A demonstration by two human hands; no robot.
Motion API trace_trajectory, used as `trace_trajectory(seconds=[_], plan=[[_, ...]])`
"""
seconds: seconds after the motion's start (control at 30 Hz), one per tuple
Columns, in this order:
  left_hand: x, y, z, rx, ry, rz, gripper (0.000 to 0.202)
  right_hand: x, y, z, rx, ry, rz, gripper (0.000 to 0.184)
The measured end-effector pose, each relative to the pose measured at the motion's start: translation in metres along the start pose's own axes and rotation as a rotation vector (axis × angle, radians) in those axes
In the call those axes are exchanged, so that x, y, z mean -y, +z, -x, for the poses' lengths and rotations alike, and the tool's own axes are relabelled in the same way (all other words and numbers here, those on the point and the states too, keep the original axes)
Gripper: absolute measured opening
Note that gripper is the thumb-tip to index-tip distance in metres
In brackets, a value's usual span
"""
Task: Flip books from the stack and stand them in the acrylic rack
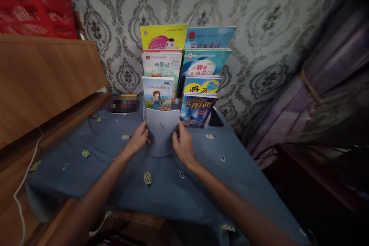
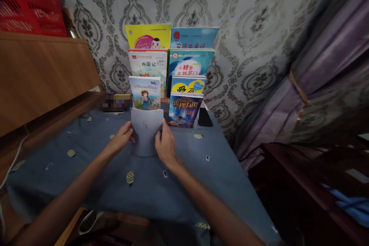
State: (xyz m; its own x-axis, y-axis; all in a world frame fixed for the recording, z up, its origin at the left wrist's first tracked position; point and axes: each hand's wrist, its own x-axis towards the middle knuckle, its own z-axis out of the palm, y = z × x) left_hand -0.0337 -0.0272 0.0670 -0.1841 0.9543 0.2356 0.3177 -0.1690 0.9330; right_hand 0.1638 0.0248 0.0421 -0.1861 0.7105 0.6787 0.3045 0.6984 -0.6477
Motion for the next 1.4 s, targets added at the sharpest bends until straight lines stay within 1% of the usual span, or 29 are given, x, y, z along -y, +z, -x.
trace_trajectory(seconds=[0.07, 0.13, 0.27, 0.33, 0.4, 0.47, 0.57, 0.7, 0.8, 0.9, 1.0, 1.1, 1.23, 1.33, 1.4], plan=[[0.0, 0.001, -0.008, -0.027, -0.009, 0.013, 0.02, -0.002, 0.01, -0.006, -0.018, -0.002, -0.026, 0.063], [0.0, 0.003, -0.018, -0.073, 0.018, 0.002, 0.016, -0.003, 0.021, -0.014, -0.049, -0.006, -0.041, 0.065], [-0.003, 0.008, -0.042, -0.212, 0.172, -0.053, 0.012, -0.006, 0.045, -0.031, -0.122, -0.043, -0.036, 0.071], [-0.007, 0.011, -0.054, -0.295, 0.243, -0.087, 0.014, -0.007, 0.055, -0.042, -0.156, -0.059, -0.028, 0.073], [-0.013, 0.011, -0.067, -0.358, 0.283, -0.101, 0.017, -0.006, 0.06, -0.053, -0.187, -0.058, -0.027, 0.074], [-0.023, 0.007, -0.08, -0.378, 0.328, -0.094, 0.02, -0.001, 0.061, -0.066, -0.205, -0.053, -0.032, 0.075], [-0.041, -0.005, -0.098, -0.388, 0.416, -0.048, 0.018, 0.016, 0.052, -0.087, -0.225, -0.072, -0.044, 0.077], [-0.064, -0.02, -0.118, -0.507, 0.497, 0.108, 0.012, 0.045, 0.034, -0.114, -0.221, -0.182, -0.058, 0.071], [-0.071, -0.022, -0.129, -0.552, 0.534, 0.229, 0.012, 0.05, 0.028, -0.129, -0.218, -0.248, -0.077, 0.065], [-0.066, -0.018, -0.138, -0.53, 0.535, 0.233, 0.015, 0.037, 0.03, -0.138, -0.205, -0.248, -0.107, 0.059], [-0.055, -0.014, -0.146, -0.476, 0.502, 0.207, 0.022, 0.016, 0.032, -0.145, -0.156, -0.219, -0.101, 0.055], [-0.044, -0.013, -0.154, -0.443, 0.481, 0.223, 0.024, 0.001, 0.032, -0.148, -0.106, -0.221, -0.069, 0.055], [-0.034, -0.014, -0.161, -0.418, 0.489, 0.265, 0.026, -0.003, 0.029, -0.15, -0.044, -0.225, -0.009, 0.053], [-0.03, -0.015, -0.164, -0.44, 0.496, 0.289, 0.025, -0.002, 0.027, -0.15, 0.004, -0.226, 0.01, 0.052], [-0.028, -0.016, -0.165, -0.445, 0.51, 0.294, 0.025, -0.005, 0.027, -0.15, 0.004, -0.229, -0.001, 0.052]])
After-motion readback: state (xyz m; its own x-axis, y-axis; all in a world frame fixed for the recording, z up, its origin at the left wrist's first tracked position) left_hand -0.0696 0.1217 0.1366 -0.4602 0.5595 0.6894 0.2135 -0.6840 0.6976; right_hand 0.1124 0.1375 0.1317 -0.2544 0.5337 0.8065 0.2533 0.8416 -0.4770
